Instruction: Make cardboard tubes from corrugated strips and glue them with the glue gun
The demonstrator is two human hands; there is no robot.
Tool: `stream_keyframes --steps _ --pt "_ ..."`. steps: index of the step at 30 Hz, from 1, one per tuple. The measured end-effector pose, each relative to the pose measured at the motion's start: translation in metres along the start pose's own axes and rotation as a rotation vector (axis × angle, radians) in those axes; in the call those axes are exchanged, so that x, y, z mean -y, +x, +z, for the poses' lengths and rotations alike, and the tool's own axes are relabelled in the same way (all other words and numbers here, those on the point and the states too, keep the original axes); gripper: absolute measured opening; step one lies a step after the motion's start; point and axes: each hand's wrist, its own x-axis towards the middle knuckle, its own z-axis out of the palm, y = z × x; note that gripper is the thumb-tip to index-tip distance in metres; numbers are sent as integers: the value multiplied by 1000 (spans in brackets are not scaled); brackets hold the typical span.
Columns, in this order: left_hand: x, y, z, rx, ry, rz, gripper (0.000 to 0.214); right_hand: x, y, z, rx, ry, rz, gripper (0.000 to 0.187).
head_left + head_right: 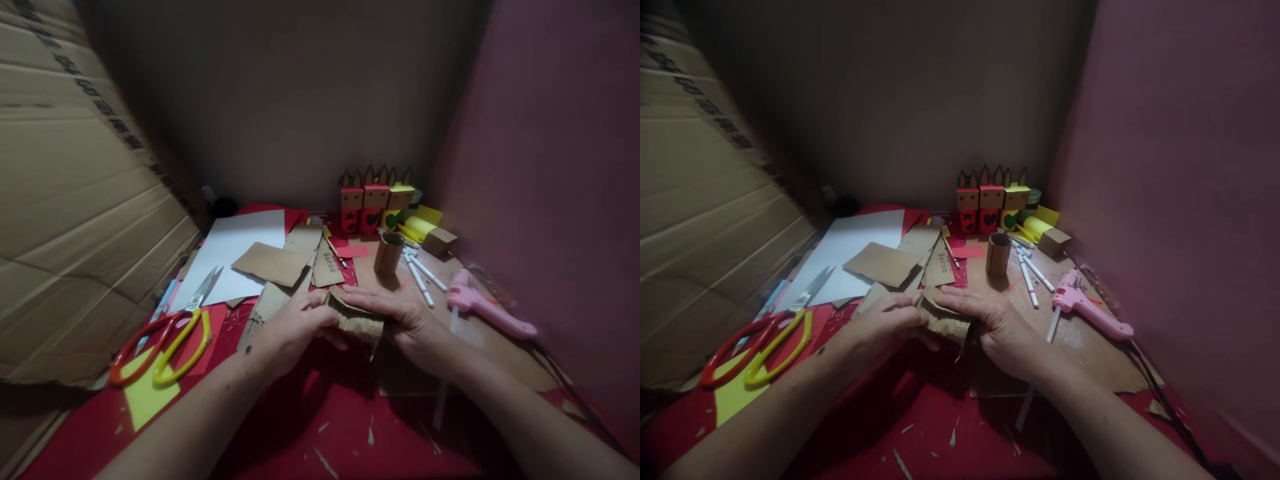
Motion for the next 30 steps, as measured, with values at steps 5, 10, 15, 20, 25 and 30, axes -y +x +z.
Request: stream_keyframes --steps 5,10,15,20,25,30 --pt "4 1 -3 -78 16 -33 45 -4 -2 2 11 -14 -43 49" --pt "3 2 -3 -81 47 -15 39 -7 -4 3 34 -77 -63 62" --pt "-3 -1 0 -39 160 -12 35 -4 -4 2 22 -109 -117 63" --pt "-6 -5 -2 -141 344 48 39 6 -6 -4 -92 -157 -7 61" --pt "-6 -3 -5 -368 502 238 32 12 -10 -10 -426 95 326 17" --pt "-3 1 -2 -442 585 378 32 13 -6 -3 -316 541 580 20"
